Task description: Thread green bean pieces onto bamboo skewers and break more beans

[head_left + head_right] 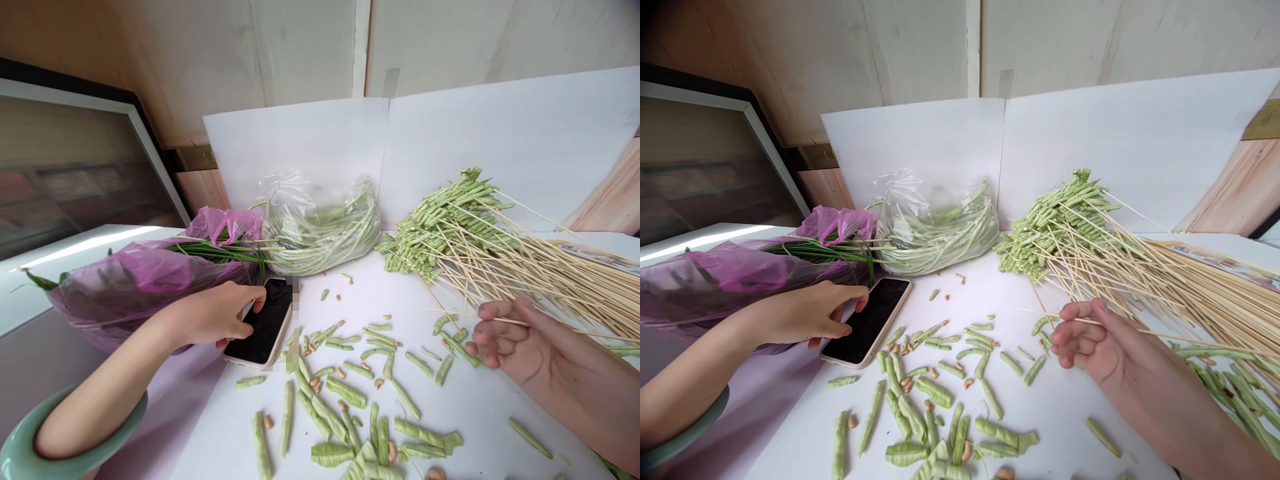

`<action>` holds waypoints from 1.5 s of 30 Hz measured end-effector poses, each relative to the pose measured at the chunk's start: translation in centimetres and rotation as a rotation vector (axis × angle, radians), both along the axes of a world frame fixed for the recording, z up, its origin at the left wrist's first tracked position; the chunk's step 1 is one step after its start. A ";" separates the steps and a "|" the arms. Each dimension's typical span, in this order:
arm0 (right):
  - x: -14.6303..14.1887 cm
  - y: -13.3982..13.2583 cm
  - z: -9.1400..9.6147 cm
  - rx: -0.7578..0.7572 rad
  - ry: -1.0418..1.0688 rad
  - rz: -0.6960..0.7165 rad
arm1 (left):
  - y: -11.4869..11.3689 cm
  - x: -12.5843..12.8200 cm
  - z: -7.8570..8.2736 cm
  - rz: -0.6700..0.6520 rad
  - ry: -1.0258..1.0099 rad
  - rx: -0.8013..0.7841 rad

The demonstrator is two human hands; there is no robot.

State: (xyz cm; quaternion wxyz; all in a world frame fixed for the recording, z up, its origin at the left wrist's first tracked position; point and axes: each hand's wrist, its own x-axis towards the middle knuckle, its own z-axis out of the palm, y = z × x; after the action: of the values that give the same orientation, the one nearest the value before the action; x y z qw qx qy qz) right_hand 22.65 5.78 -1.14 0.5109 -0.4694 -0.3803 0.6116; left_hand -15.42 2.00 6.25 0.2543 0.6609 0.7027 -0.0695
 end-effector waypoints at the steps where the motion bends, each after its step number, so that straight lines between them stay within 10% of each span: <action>1: 0.0 0.0 0.0 0.002 0.000 0.004 | 0.0 0.1 0.1 -0.012 0.011 -0.012; 45: 0.2 -0.2 -0.4 0.044 -0.046 0.056 | 0.0 0.9 -0.1 0.041 0.126 0.011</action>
State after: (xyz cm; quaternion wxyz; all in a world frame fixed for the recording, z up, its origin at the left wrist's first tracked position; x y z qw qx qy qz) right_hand 22.81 5.60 -1.57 0.4949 -0.4612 -0.4180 0.6063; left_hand -14.48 2.04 6.13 0.2072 0.6421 0.7310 -0.1020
